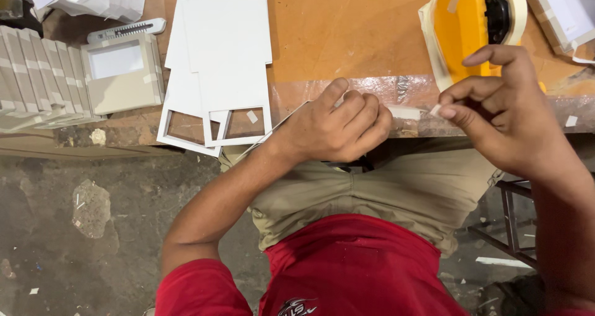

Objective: The person assembles white cardboard frames by applying clear tape to the edges using a yellow tape dispenser. They repeatedly pick up frames, apply tape to corners and edges, and place the finished units into a stack on the left.

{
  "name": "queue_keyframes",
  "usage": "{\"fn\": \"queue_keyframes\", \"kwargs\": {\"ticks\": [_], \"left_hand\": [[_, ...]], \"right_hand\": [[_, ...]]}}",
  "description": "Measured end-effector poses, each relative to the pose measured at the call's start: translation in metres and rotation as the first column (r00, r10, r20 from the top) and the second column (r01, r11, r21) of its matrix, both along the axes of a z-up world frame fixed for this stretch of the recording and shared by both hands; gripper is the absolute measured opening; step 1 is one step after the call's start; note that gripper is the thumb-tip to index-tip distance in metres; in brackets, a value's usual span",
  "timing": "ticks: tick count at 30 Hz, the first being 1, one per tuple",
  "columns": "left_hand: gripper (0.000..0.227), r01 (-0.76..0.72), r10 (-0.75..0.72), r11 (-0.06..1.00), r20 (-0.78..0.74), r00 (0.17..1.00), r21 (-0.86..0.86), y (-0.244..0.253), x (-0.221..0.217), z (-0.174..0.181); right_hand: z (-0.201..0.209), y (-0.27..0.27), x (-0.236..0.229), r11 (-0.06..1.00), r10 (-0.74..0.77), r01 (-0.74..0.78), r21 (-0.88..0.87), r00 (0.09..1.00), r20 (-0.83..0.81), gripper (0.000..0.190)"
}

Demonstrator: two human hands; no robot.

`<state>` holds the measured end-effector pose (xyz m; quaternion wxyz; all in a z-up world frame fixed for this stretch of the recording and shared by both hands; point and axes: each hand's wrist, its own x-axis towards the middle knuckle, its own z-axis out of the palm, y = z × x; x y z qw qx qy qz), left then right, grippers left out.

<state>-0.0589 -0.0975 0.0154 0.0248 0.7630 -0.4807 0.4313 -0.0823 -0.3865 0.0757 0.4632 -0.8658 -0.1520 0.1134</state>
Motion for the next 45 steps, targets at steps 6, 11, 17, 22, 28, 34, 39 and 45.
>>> {"fn": "queue_keyframes", "kwargs": {"ticks": [6, 11, 17, 22, 28, 34, 39, 45], "left_hand": [[0.010, 0.045, -0.045, 0.999, 0.011, 0.999, 0.016, 0.002, -0.001, 0.006], [0.010, 0.043, -0.045, 0.998, 0.041, 0.998, 0.037, 0.002, -0.002, 0.007], [0.011, 0.059, -0.061, 0.998, 0.080, 0.995, 0.033, 0.000, -0.004, 0.007], [0.013, 0.066, -0.070, 0.996, 0.068, 0.995, 0.058, 0.004, -0.008, 0.010], [0.013, 0.068, -0.071, 0.996, 0.070, 0.995, 0.052, 0.001, -0.012, 0.015], [0.013, 0.067, -0.069, 0.997, 0.051, 0.996, 0.049, 0.001, -0.013, 0.016], [0.011, 0.058, -0.061, 0.997, 0.066, 0.996, 0.042, 0.000, -0.013, 0.017], [0.011, 0.065, -0.068, 0.997, 0.073, 0.995, 0.042, 0.000, -0.014, 0.016]], "right_hand": [[0.006, 0.002, 0.021, 0.942, 0.225, -0.245, -0.229, 0.968, -0.109, 0.067], [0.025, 0.018, 0.031, 0.890, 0.226, -0.276, -0.362, 0.958, -0.174, 0.067], [0.047, 0.043, 0.037, 0.799, 0.079, -0.215, -0.561, 0.963, -0.257, 0.071], [0.054, 0.051, 0.038, 0.700, 0.037, -0.256, -0.667, 0.945, -0.324, 0.070], [0.051, 0.048, 0.040, 0.742, 0.041, -0.285, -0.607, 0.923, -0.384, 0.072], [0.043, 0.041, 0.043, 0.736, 0.082, -0.328, -0.591, 0.911, -0.404, 0.069], [0.041, 0.041, 0.043, 0.753, 0.111, -0.332, -0.568, 0.915, -0.388, 0.069], [0.042, 0.041, 0.040, 0.737, 0.049, -0.306, -0.603, 0.914, -0.403, 0.064]]}}
